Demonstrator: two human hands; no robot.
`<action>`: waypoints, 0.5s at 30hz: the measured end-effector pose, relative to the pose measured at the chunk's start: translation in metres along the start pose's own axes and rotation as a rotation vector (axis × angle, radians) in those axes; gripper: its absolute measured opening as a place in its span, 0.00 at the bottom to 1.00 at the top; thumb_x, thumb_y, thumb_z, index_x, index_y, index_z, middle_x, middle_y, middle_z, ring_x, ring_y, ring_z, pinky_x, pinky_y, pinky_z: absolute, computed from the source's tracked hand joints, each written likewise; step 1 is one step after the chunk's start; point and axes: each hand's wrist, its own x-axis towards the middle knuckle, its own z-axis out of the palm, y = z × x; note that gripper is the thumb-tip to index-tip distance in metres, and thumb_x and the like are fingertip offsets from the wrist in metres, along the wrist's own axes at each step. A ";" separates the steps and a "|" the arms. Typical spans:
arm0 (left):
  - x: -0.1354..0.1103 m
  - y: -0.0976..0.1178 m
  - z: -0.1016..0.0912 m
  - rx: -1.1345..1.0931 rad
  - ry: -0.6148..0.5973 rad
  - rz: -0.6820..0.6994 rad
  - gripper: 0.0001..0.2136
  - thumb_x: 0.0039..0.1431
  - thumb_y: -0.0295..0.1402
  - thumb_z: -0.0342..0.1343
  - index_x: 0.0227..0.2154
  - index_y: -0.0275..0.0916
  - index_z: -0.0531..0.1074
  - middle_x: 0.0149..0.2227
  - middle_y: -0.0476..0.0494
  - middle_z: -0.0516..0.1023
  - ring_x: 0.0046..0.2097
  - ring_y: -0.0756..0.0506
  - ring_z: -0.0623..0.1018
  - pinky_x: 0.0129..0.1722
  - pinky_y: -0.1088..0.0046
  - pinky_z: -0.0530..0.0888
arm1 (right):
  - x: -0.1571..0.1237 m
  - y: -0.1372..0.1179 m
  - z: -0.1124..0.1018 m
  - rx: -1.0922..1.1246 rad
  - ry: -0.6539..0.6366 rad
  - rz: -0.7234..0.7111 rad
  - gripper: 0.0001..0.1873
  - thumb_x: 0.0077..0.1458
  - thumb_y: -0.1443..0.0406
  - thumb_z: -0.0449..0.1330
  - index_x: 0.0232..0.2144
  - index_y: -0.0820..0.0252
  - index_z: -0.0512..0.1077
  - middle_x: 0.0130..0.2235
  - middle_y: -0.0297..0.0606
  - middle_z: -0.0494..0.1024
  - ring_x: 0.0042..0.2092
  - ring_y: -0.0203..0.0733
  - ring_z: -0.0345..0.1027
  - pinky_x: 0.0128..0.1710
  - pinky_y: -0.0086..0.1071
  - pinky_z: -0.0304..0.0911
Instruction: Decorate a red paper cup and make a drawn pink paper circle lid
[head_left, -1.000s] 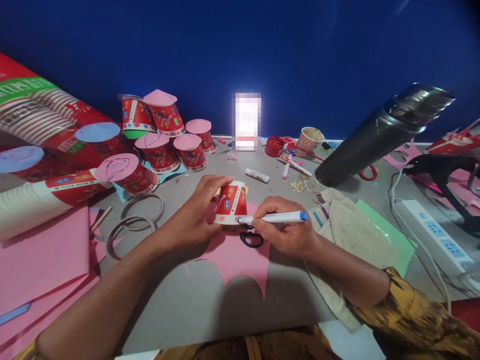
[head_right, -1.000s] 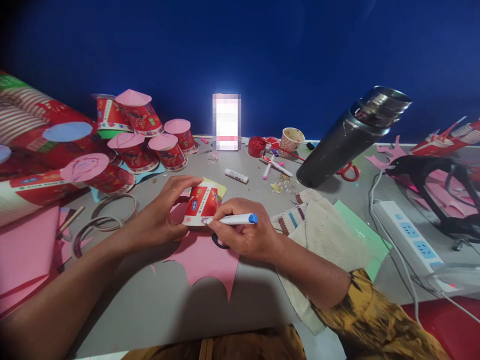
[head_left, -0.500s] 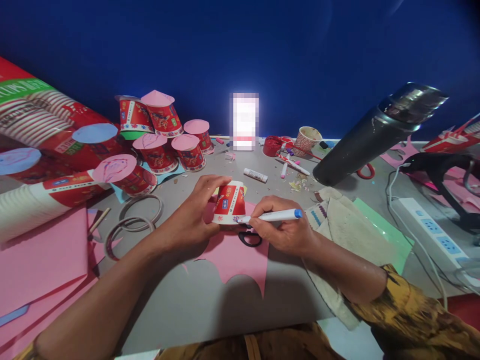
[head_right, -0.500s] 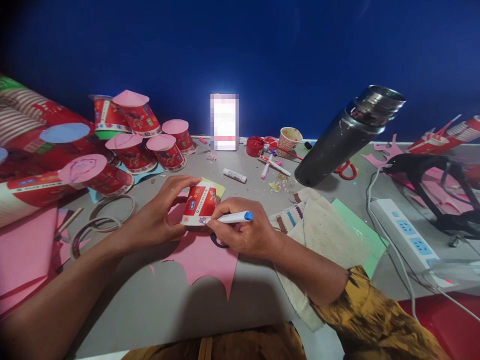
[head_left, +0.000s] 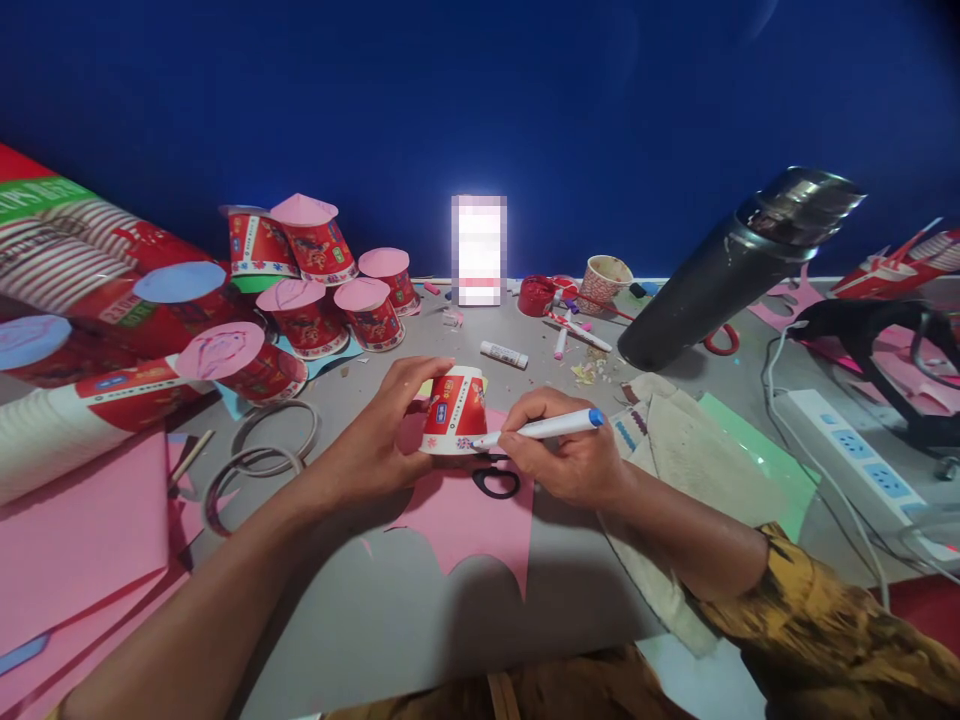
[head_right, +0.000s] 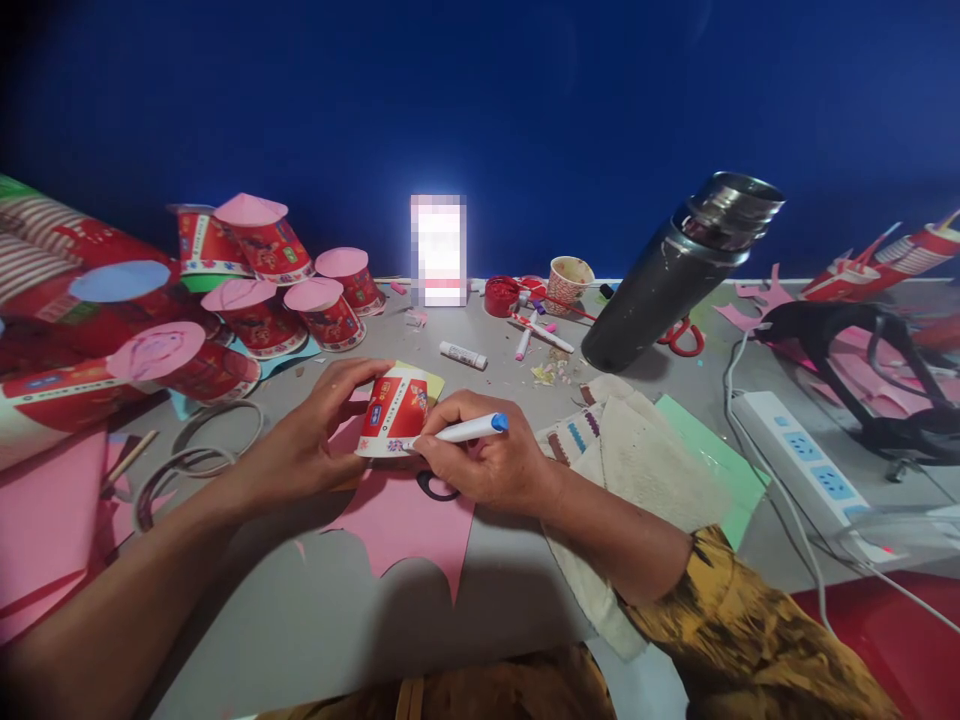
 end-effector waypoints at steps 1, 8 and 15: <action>0.000 0.000 0.000 -0.001 -0.001 0.001 0.37 0.52 0.27 0.62 0.66 0.52 0.60 0.66 0.40 0.62 0.69 0.35 0.66 0.66 0.46 0.73 | 0.000 0.000 0.000 0.008 -0.003 0.002 0.06 0.61 0.71 0.62 0.32 0.58 0.74 0.30 0.32 0.81 0.28 0.32 0.71 0.29 0.26 0.66; -0.002 0.001 0.001 0.007 0.003 -0.007 0.39 0.51 0.24 0.60 0.66 0.53 0.60 0.67 0.41 0.62 0.69 0.35 0.66 0.67 0.47 0.72 | -0.002 0.001 0.002 0.031 -0.032 0.026 0.05 0.61 0.70 0.63 0.31 0.58 0.75 0.28 0.32 0.80 0.27 0.32 0.71 0.28 0.26 0.66; -0.001 0.003 0.001 0.003 -0.001 -0.012 0.38 0.52 0.25 0.61 0.66 0.53 0.61 0.67 0.41 0.62 0.69 0.35 0.66 0.67 0.47 0.72 | -0.001 -0.001 0.001 0.049 -0.010 0.068 0.05 0.60 0.70 0.61 0.32 0.58 0.74 0.28 0.31 0.79 0.26 0.32 0.69 0.28 0.26 0.65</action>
